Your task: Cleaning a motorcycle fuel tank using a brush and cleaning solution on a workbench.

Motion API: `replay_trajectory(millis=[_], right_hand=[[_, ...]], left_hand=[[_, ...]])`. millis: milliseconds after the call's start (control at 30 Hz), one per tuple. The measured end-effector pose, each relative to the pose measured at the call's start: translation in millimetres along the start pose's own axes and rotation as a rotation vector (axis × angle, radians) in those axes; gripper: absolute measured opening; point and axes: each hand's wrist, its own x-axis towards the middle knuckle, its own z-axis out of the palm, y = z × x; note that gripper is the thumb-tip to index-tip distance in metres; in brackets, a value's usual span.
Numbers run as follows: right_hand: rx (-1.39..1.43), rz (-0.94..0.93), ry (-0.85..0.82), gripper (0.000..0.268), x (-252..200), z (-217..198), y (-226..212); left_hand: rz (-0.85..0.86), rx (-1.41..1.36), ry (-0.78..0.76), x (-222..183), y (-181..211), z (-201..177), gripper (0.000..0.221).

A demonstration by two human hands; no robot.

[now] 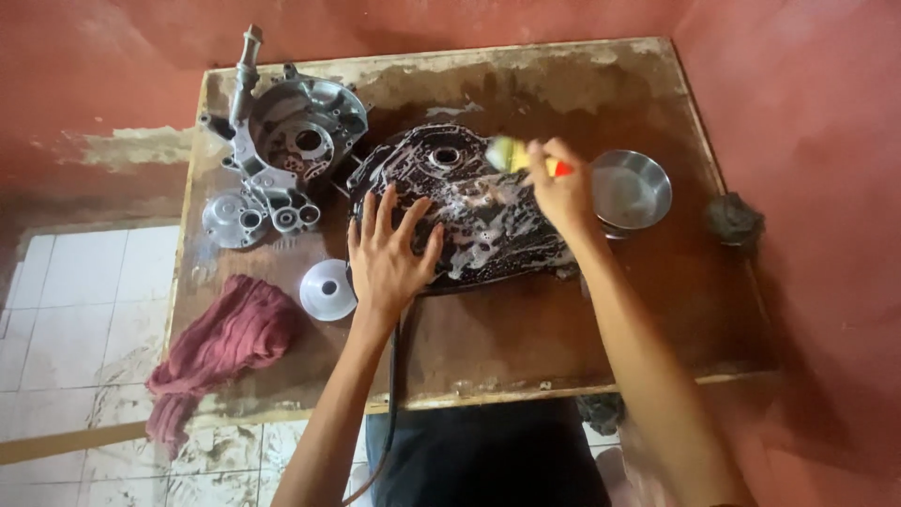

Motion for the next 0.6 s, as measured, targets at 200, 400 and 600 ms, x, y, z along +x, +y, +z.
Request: replay_trajectory(millis=[200,400,600], right_hand=[[-0.197,-0.101,0.163,0.038,-4.1,-8.0,13.7],[0.169,0.044,0.102,0.030,-48.4,-41.9,-19.9],[0.147,-0.012,0.206,0.030,-136.5,-59.7,-43.7]], left_hand=[[-0.005,-0.007,0.011,-3.2,0.2,1.6,0.043],[0.000,0.015,-0.008,-0.8,2.7,-0.5,0.044],[0.006,0.013,0.001,-3.4,2.2,-1.1,0.043]])
